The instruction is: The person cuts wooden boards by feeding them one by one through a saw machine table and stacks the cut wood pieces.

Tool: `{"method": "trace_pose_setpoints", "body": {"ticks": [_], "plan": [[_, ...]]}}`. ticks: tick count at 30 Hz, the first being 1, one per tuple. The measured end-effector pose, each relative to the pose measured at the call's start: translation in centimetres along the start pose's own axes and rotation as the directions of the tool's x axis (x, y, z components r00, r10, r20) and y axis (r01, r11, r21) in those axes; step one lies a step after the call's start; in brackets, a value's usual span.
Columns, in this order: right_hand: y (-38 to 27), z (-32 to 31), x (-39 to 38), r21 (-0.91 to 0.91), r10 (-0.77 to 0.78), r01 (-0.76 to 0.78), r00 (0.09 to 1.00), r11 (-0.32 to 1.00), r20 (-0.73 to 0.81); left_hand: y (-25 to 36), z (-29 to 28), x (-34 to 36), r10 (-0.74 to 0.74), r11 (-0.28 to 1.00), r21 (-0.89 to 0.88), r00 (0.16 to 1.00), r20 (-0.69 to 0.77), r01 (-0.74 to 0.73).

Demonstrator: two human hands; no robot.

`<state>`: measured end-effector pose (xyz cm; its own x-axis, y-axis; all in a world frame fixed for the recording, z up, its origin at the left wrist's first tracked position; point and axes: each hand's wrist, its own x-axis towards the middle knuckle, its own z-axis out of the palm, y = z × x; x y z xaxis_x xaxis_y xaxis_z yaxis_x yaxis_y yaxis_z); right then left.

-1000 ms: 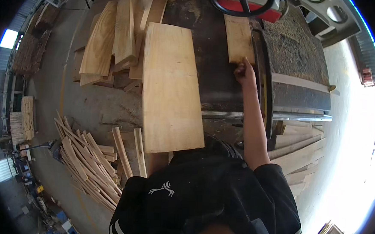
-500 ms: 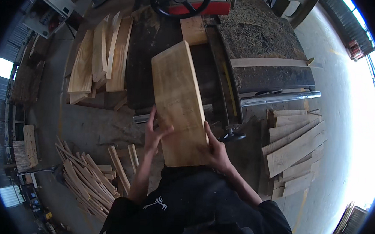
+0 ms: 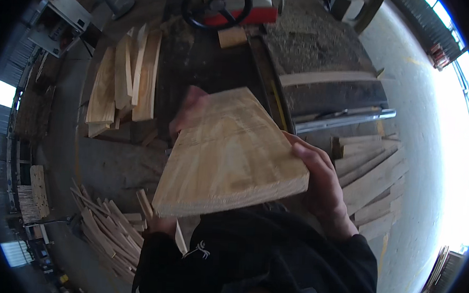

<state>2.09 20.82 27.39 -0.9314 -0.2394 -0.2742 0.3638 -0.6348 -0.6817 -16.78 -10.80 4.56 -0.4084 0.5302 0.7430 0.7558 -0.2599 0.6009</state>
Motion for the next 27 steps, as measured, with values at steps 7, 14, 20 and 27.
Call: {"method": "trace_pose_setpoints", "body": {"ticks": [7,14,20,27], "plan": [[6.9,-4.5,0.9,0.033,0.021,-0.018,0.993,0.999,-0.118,-2.8,3.3,-0.9,-0.329,0.865,0.334,0.926,-0.186,0.375],[18.4,-13.8,7.3,0.436,0.193,-0.048,0.936,0.899,-0.294,2.5,0.9,-4.8,-0.763,0.638,-0.073,0.616,-0.195,0.767],[26.5,-20.3,10.9,0.195,-0.112,0.170,0.954,0.966,-0.279,2.6,9.7,-4.3,-0.556,0.716,0.452,0.826,-0.091,0.532],[23.3,-18.4,12.4,0.041,0.131,-0.128,0.858,0.991,-0.497,-0.4,9.8,-3.1,-0.569,0.686,0.392,0.788,-0.237,0.613]]}}
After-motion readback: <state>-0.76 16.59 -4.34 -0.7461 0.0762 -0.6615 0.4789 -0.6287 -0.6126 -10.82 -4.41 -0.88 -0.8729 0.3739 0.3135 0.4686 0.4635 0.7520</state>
